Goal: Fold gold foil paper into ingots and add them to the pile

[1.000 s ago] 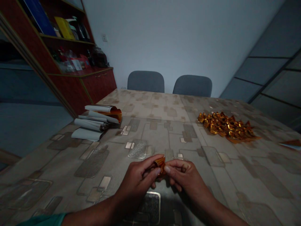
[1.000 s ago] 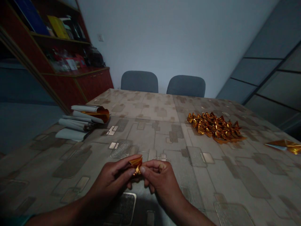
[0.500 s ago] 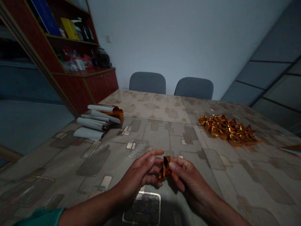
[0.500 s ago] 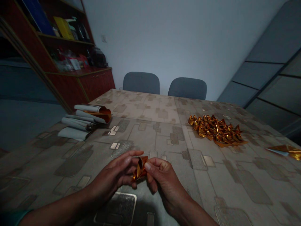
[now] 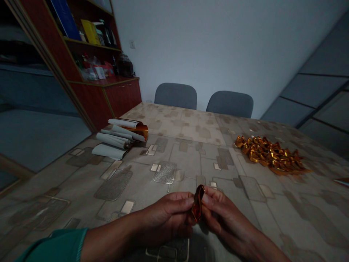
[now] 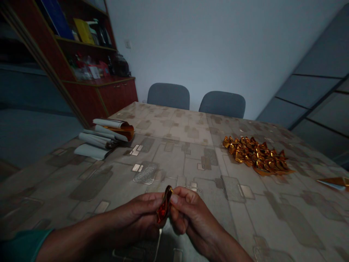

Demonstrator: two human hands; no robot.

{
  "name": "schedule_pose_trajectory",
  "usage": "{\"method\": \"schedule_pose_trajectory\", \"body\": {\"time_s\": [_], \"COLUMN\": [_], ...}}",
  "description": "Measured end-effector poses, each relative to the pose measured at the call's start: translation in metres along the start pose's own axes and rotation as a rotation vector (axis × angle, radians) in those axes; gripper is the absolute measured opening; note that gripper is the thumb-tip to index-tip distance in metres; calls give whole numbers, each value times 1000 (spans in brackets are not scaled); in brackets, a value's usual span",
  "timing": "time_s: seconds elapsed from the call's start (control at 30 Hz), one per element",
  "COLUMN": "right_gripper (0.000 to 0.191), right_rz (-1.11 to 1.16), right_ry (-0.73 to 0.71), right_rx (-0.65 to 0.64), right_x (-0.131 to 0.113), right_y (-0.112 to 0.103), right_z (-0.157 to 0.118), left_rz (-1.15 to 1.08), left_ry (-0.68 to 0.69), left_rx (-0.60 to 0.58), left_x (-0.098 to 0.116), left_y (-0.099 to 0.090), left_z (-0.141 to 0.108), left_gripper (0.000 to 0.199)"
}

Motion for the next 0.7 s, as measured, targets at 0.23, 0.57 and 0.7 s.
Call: {"method": "schedule_pose_trajectory", "body": {"time_s": [0.23, 0.57, 0.7], "right_gripper": [27, 26, 24], "right_rz": [-7, -46, -35], "right_ry": [20, 30, 18], "right_rx": [-35, 14, -19], "right_x": [6, 8, 6], "right_y": [-1, -7, -2], "right_z": [-2, -3, -3], "left_rz": [-7, -82, -90], "left_ry": [-51, 70, 78], "left_rx": [8, -1, 13], "left_x": [-6, -4, -2], "left_y": [0, -3, -6], "left_z": [0, 6, 8], "left_gripper": [31, 23, 20]}}
Point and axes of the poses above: each hand's wrist, its own z-axis towards the middle knuckle, its own y-axis out of the palm, x = y × z, the point moved 9 cm from there along z, towards the middle knuckle, and after that the axes turned 1 degree about -z, right-handed, at the moved point
